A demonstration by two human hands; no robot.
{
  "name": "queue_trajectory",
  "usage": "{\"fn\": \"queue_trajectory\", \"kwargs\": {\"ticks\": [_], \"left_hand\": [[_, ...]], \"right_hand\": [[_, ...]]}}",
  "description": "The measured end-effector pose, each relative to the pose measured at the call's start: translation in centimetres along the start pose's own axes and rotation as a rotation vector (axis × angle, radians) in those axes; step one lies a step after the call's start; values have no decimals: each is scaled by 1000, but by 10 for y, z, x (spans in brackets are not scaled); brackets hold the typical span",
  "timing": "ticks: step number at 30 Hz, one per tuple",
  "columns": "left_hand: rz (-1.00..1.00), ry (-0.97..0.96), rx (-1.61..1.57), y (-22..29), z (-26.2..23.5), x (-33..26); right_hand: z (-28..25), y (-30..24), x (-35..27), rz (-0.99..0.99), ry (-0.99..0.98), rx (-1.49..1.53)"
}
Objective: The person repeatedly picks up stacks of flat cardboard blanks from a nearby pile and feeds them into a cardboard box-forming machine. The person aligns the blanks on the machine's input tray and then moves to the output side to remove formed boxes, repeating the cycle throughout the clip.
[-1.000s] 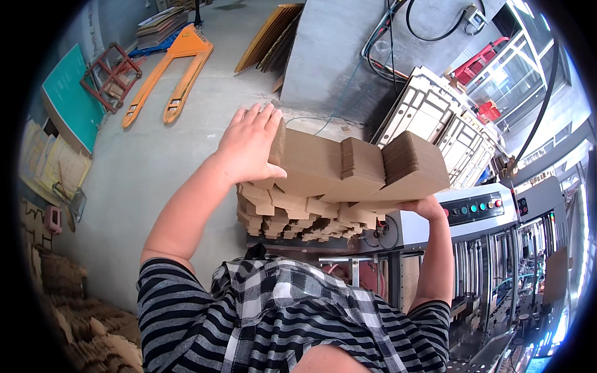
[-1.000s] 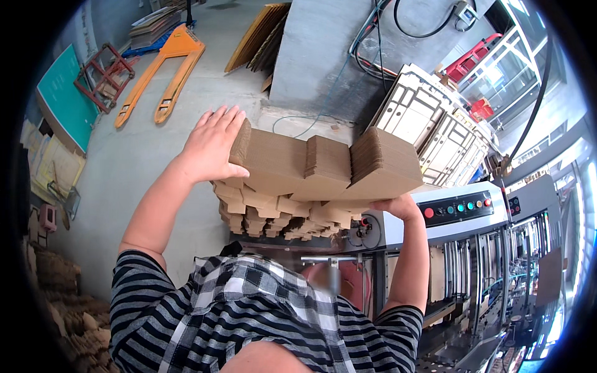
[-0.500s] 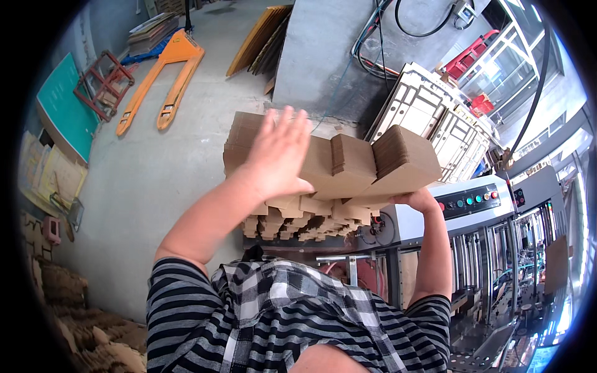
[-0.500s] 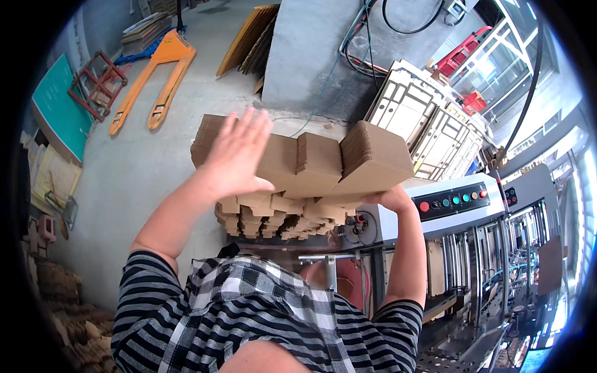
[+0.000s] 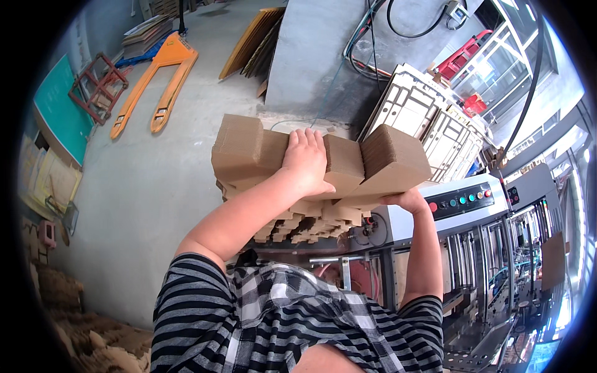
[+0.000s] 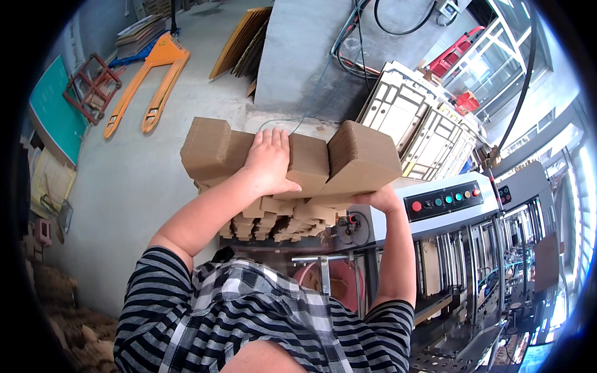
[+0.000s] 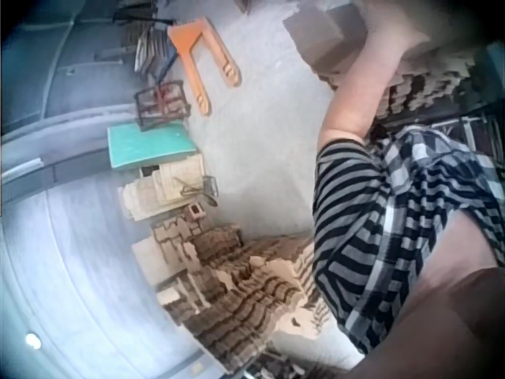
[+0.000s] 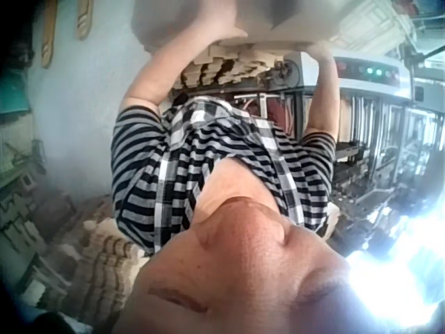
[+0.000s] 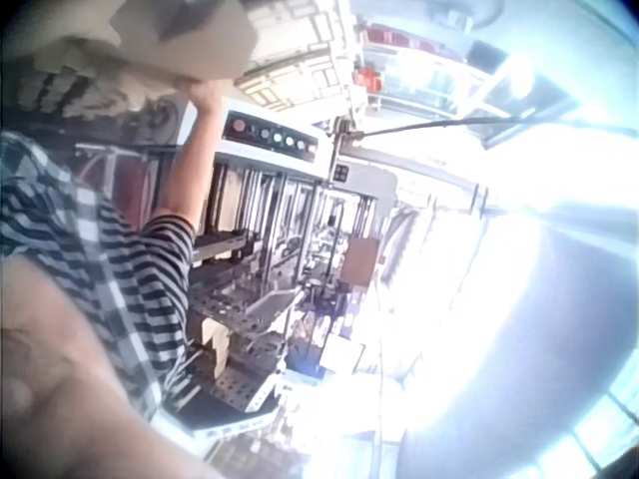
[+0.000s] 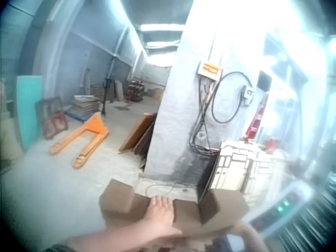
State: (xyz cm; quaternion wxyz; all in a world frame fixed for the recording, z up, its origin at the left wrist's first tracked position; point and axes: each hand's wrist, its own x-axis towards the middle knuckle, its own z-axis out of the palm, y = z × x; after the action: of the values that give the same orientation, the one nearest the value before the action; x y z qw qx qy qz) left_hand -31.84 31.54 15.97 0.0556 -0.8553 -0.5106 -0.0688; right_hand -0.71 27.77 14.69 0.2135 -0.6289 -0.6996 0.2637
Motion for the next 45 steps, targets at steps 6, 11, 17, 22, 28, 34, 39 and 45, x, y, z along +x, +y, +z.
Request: {"fn": "queue_trajectory", "kwargs": {"ticks": [6, 11, 17, 22, 28, 34, 39, 45], "left_hand": [[-36, -15, -49, 5, -1, 0], [-48, -18, -140, 4, -8, -2], [-28, -21, -164, 3, -9, -3], [2, 22, -180, -2, -2, -4], [-63, 83, -284, 11, 0, -3], [-40, 160, -296, 10, 3, -13], [-19, 230, -235, 14, 9, -25], [-30, 195, -157, 18, 8, -23]], "right_hand": [[3, 2, 1, 46, -10, -4], [9, 3, -3, -31, 75, 37], [8, 6, -2, -28, 46, 62], [7, 4, -2, -11, 41, 14], [8, 4, -2, -56, 49, 56], [10, 7, -1, -37, 69, 134], [10, 8, 0, -27, 69, 124], [9, 2, -2, -9, 49, 142]]}}
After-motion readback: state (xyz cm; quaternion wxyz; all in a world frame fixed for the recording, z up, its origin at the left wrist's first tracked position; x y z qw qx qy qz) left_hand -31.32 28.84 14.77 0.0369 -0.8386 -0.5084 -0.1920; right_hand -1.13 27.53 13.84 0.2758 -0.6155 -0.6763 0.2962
